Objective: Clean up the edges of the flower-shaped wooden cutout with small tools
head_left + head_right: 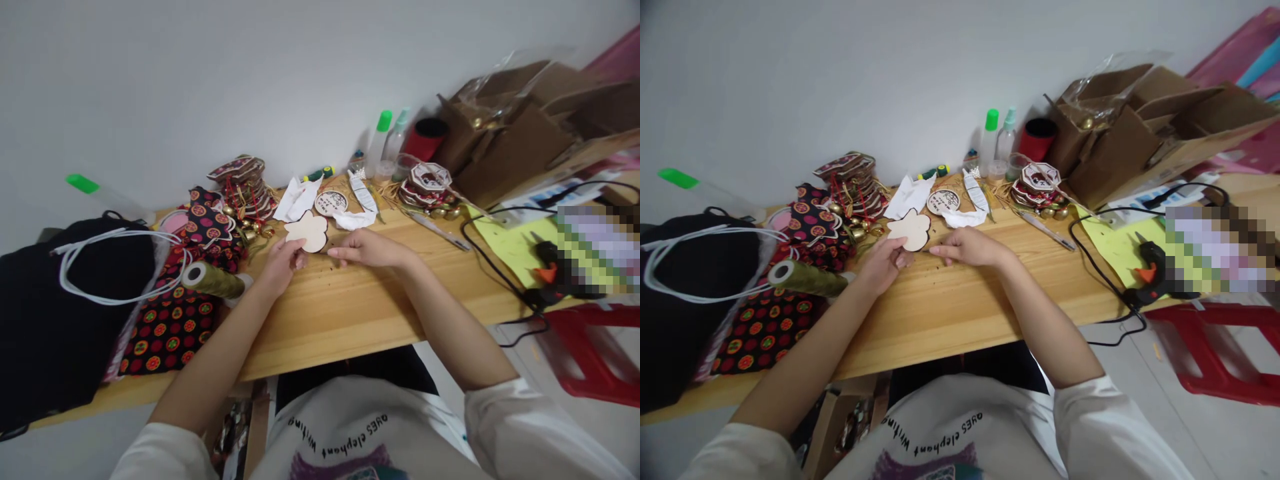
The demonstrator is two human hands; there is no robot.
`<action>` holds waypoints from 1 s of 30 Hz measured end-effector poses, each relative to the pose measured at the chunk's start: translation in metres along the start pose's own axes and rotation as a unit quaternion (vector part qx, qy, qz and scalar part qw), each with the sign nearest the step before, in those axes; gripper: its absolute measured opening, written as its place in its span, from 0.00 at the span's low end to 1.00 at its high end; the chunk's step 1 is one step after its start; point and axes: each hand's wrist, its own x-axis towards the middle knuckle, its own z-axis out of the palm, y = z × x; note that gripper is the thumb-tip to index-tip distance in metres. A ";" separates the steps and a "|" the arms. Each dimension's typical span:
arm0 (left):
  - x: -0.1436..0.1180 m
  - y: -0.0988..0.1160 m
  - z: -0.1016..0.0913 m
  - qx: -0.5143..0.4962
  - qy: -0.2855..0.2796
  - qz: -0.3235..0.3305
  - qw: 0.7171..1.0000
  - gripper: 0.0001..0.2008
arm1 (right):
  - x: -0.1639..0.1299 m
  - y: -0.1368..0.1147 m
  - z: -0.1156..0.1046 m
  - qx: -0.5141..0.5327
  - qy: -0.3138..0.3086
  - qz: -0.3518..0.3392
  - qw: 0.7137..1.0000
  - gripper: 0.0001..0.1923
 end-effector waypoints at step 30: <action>-0.002 -0.019 0.004 0.021 0.029 0.070 0.997 0.11 | 0.017 0.019 0.023 0.375 0.130 0.013 0.918 0.25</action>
